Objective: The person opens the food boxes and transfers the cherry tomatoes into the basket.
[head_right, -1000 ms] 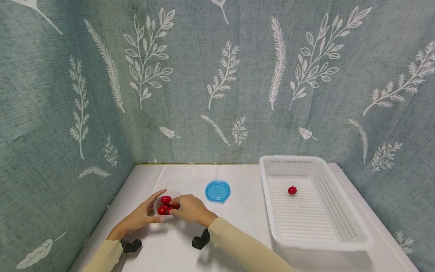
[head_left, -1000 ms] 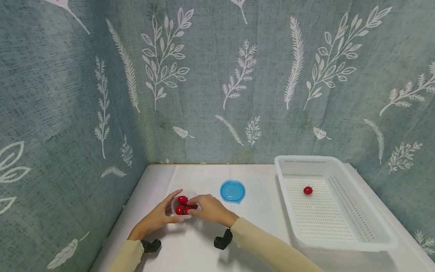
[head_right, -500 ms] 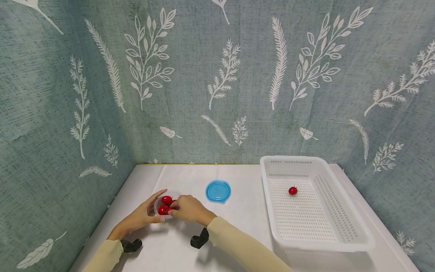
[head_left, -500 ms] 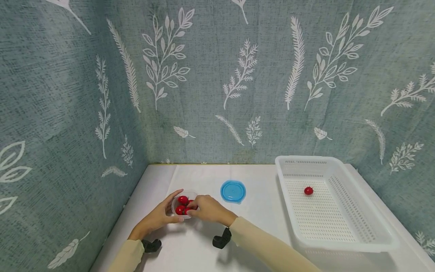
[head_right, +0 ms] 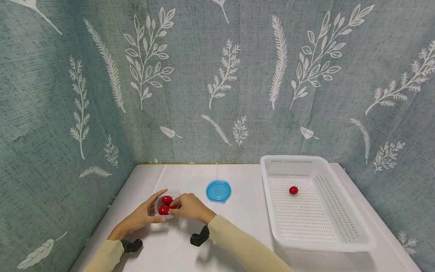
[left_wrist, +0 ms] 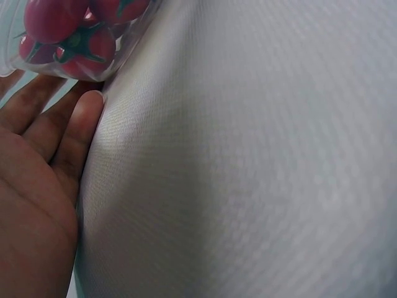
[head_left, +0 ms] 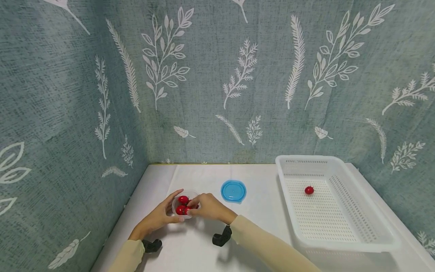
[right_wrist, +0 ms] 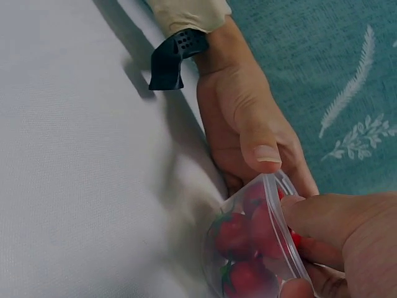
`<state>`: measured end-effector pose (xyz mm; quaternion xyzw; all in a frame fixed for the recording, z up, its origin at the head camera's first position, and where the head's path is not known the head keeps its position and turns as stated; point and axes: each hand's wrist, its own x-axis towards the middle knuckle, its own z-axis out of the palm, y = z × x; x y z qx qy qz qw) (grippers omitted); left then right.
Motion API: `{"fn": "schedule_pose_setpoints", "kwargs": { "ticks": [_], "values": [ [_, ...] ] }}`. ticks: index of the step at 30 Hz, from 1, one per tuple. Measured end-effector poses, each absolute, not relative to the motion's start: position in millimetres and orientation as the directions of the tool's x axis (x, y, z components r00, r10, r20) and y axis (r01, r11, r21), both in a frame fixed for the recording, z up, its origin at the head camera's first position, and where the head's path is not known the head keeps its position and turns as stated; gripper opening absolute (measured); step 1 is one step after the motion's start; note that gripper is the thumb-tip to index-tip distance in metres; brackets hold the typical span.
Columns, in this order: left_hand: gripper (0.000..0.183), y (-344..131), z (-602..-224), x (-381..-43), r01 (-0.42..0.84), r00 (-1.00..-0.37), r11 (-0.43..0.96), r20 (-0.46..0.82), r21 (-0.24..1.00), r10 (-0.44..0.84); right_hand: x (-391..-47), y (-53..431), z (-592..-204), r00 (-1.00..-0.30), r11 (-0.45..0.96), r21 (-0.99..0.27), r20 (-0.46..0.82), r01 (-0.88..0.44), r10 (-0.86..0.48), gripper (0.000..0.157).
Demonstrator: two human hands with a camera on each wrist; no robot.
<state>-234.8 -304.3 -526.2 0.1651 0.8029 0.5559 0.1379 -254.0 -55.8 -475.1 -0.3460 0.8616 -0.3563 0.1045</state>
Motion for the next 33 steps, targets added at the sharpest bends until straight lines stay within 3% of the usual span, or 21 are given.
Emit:
{"fn": "schedule_pose_setpoints", "kwargs": {
  "ticks": [21,33],
  "values": [
    [0.103,-301,-526,-233,0.129,-0.921,0.388,-0.035,0.913,0.388,-254,-50,-474,-0.763,0.499,-0.702,0.099,-0.509,-0.639,0.025],
    [0.105,-301,-526,-234,0.097,-0.923,0.356,-0.050,0.929,0.382,-254,-39,-464,-0.751,0.507,-0.648,0.156,-0.568,-0.642,0.026]
  ]
}}
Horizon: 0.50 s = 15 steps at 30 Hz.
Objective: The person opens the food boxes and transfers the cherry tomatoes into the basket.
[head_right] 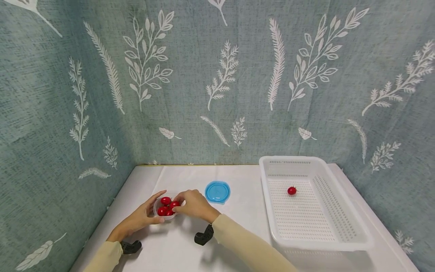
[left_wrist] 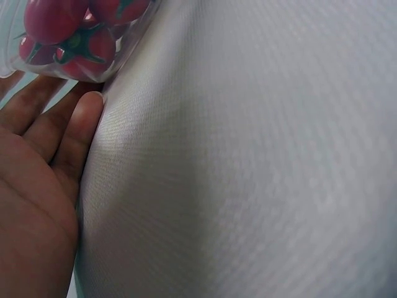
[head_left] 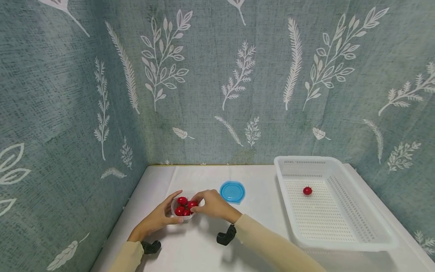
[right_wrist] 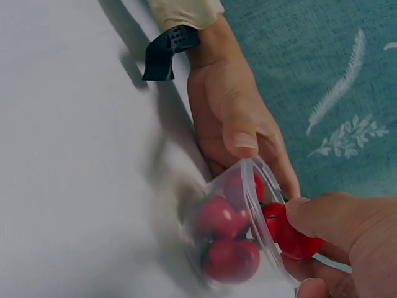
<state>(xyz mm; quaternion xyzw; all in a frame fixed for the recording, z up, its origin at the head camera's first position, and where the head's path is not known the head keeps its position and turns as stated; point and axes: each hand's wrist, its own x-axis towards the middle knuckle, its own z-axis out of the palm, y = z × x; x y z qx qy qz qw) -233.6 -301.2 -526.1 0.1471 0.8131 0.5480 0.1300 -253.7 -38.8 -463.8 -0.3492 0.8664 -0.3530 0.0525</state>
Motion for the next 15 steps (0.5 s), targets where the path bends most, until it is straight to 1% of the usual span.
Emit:
{"fn": "schedule_pose_setpoints", "kwargs": {
  "ticks": [9,15],
  "values": [
    [0.105,-301,-525,-235,0.071,-0.929,0.356,-0.068,0.932,0.363,-257,-23,-453,-0.750,0.492,-0.647,0.197,-0.583,-0.631,0.024],
    [0.106,-299,-525,-235,0.059,-0.935,0.367,-0.077,0.928,0.345,-257,-9,-443,-0.765,0.479,-0.682,0.186,-0.553,-0.617,0.021]
  ]
}}
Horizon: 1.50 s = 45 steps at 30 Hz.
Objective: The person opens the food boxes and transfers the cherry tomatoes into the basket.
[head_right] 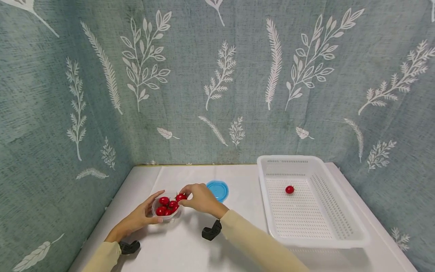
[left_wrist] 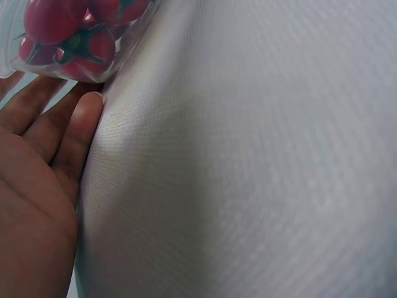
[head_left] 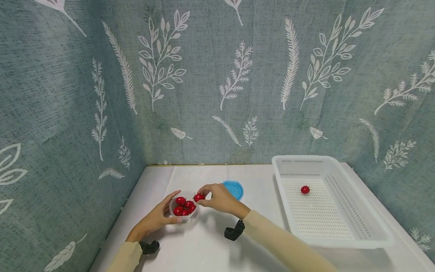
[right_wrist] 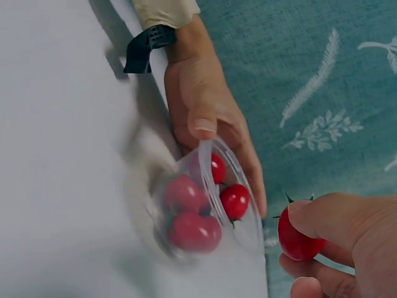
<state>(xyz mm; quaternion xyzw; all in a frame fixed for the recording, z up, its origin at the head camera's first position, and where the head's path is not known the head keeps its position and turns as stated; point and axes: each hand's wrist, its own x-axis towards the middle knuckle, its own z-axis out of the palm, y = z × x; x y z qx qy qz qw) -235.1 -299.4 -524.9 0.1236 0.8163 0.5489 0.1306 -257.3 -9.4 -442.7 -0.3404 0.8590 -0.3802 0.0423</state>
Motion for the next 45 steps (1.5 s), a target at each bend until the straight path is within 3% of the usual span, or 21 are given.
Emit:
{"fn": "schedule_pose_setpoints", "kwargs": {
  "ticks": [12,45],
  "values": [
    [0.105,-302,-524,-235,0.088,-0.929,0.368,-0.056,0.926,0.366,-263,20,-425,-0.781,0.499,-0.658,0.228,-0.564,-0.581,0.019],
    [0.103,-302,-527,-235,0.114,-0.917,0.351,-0.037,0.929,0.396,-274,130,-406,-0.897,0.591,-0.681,0.264,-0.434,-0.354,0.026]
  ]
}}
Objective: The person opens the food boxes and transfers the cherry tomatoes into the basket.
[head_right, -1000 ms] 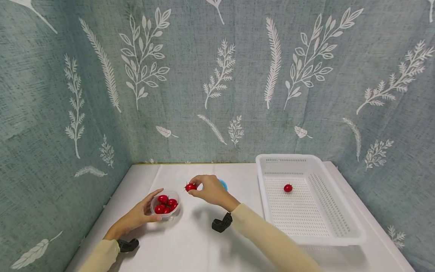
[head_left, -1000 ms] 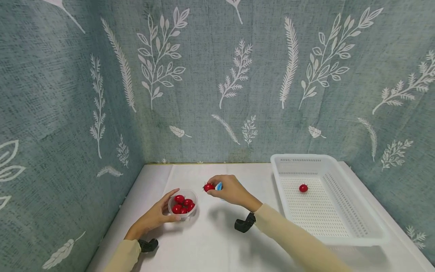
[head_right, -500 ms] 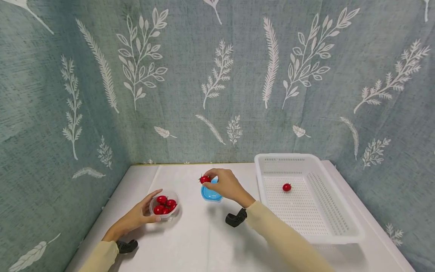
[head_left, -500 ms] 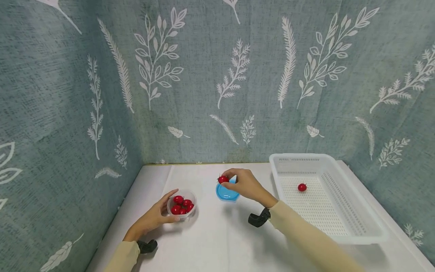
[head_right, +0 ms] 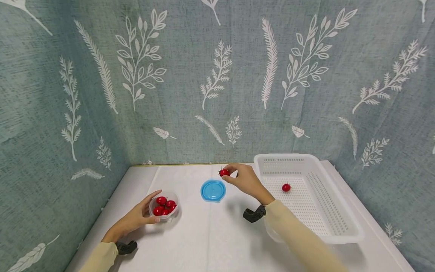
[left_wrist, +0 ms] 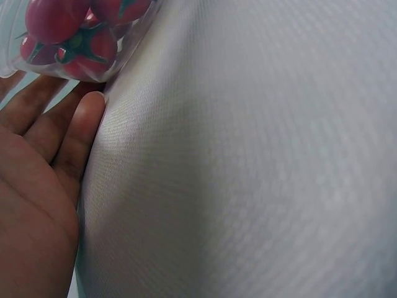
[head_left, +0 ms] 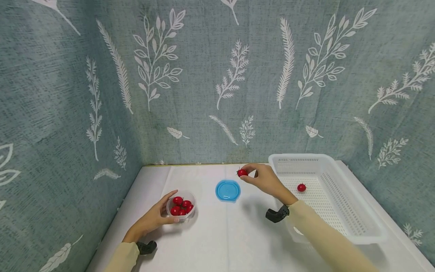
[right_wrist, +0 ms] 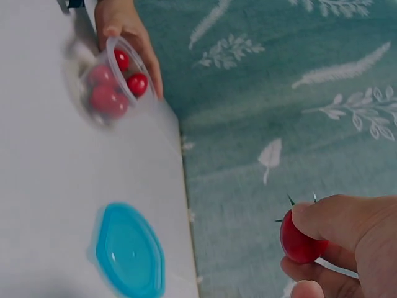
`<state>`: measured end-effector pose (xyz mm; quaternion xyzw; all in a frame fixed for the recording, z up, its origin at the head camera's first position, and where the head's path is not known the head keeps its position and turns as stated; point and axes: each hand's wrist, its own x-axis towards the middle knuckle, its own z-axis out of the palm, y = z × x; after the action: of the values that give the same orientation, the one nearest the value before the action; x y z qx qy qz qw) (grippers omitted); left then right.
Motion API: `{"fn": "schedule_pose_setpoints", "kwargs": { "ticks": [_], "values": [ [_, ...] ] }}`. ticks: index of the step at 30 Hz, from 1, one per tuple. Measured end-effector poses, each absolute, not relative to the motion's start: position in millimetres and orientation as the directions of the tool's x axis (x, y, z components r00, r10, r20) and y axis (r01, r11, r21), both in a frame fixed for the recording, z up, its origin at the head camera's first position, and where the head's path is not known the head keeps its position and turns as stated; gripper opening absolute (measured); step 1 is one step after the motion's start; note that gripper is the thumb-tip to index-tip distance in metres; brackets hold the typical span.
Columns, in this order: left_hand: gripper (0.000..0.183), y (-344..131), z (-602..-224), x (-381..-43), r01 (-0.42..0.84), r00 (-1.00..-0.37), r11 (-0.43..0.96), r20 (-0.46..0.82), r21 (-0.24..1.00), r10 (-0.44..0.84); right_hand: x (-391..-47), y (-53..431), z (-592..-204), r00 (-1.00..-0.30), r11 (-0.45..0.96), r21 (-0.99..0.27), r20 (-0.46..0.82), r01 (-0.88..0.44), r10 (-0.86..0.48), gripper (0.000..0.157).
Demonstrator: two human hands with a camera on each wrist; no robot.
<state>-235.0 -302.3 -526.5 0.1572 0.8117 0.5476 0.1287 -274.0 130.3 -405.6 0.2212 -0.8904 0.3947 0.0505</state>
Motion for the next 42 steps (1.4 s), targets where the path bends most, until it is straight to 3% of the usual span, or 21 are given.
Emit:
{"fn": "schedule_pose_setpoints", "kwargs": {
  "ticks": [24,34,42],
  "values": [
    [0.102,-300,-524,-233,0.107,-0.915,0.349,-0.045,0.931,0.402,-274,209,-415,-0.939,0.657,-0.670,0.252,-0.344,-0.235,0.026],
    [0.102,-301,-525,-234,0.103,-0.912,0.339,-0.047,0.935,0.406,-273,236,-419,-0.954,0.711,-0.640,0.245,-0.292,-0.171,0.036],
    [0.102,-301,-525,-235,0.111,-0.916,0.355,-0.043,0.928,0.398,-272,259,-423,-0.974,0.695,-0.684,0.195,-0.222,-0.119,0.044]
  ]
}}
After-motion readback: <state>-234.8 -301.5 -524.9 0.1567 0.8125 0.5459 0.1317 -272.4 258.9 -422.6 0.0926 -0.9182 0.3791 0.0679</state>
